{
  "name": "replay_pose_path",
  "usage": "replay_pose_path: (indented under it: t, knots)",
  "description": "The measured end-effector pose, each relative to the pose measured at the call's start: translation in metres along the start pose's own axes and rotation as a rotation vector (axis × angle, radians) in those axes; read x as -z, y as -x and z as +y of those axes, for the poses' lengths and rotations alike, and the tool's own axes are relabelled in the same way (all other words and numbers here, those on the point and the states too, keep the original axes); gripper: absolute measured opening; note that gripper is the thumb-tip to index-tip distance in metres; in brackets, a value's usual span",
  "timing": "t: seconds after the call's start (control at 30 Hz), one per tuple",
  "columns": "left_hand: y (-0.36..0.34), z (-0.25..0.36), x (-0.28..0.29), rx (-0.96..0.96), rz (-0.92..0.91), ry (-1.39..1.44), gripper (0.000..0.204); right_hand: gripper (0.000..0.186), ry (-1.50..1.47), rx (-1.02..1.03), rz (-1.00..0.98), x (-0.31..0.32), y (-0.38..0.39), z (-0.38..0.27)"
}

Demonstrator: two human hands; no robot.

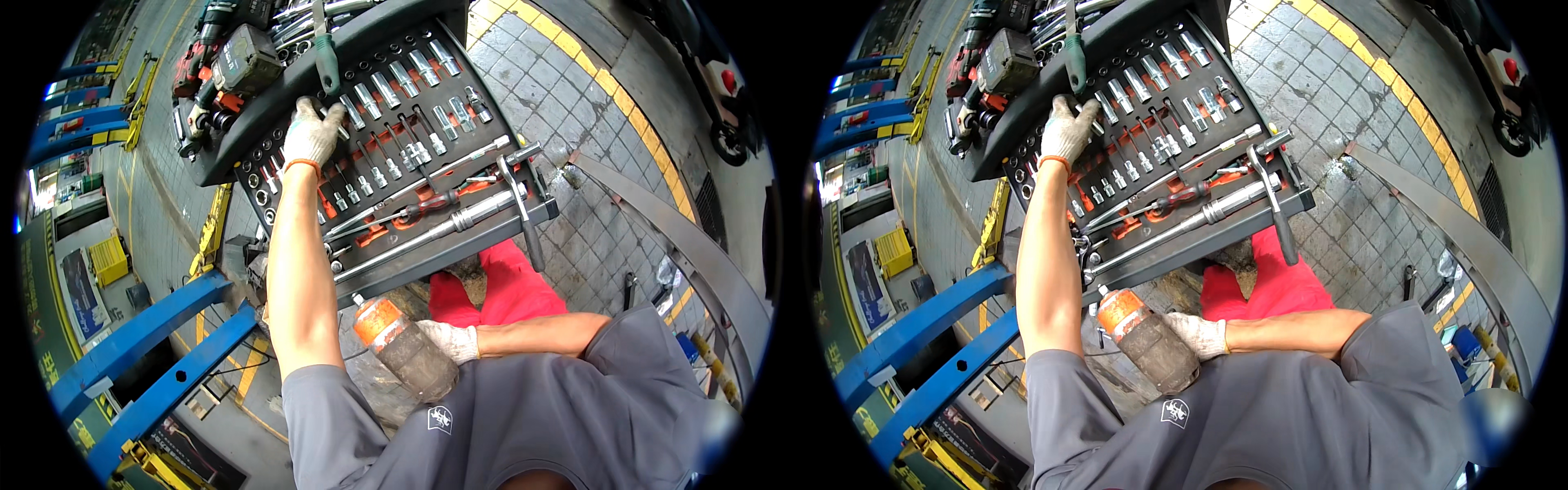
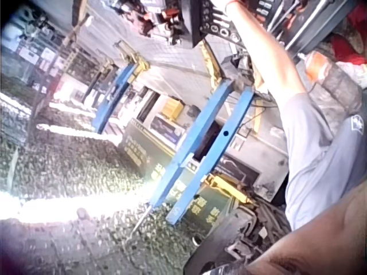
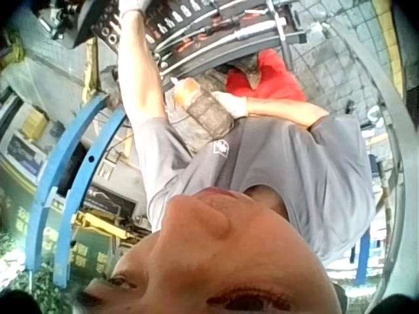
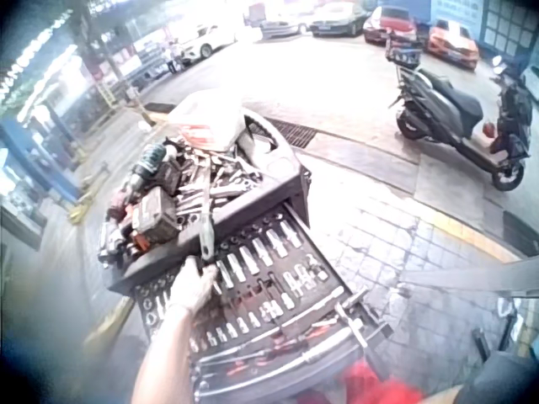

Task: The person works under a lifted vehicle, using a pneumatic impact wrench to remove bolts from the suspension assembly. They then use a wrench to tighten bolts by hand and organize tools in a toolbox.

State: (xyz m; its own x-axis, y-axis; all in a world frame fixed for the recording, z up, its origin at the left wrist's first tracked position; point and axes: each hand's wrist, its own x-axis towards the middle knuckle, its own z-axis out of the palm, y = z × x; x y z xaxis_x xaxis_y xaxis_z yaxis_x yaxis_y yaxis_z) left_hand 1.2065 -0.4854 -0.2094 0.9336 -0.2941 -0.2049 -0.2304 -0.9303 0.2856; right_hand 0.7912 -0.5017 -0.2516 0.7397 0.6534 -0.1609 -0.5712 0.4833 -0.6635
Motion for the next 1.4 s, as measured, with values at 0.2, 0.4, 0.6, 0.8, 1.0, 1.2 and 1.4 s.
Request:
replay_pose_path:
  t: [0.2,0.4,0.6,0.8,1.0,1.2,1.4]
  knots:
    - [0.049,-0.032,0.015,0.144,0.286,0.568,0.039,0.047,-0.358,-0.039,-0.079,0.006,0.005,-0.001]
    - [0.207,-0.037,0.088,0.506,0.416,1.632,0.014,0.049,-0.102,0.041,-0.129,0.004,-0.001,0.000]
    - [0.344,-0.060,0.079,0.695,0.657,1.778,0.012,0.043,0.461,-0.028,-0.331,-0.021,-0.008,-0.027]
    - [0.440,-0.047,0.066,0.864,0.699,1.422,0.019,0.032,0.690,0.255,-0.520,-0.053,-0.001,-0.019]
    - [0.572,-0.104,0.003,1.042,0.762,1.645,0.025,0.030,1.012,-0.037,-0.647,-0.105,0.016,0.019]
    - [0.738,-0.163,-0.085,0.528,0.536,2.469,0.033,0.057,0.820,0.146,-0.621,-0.168,0.058,0.080]
    - [0.882,-0.161,-0.133,0.773,0.779,2.044,0.048,0.099,0.806,-0.087,-0.710,-0.208,0.106,0.143]
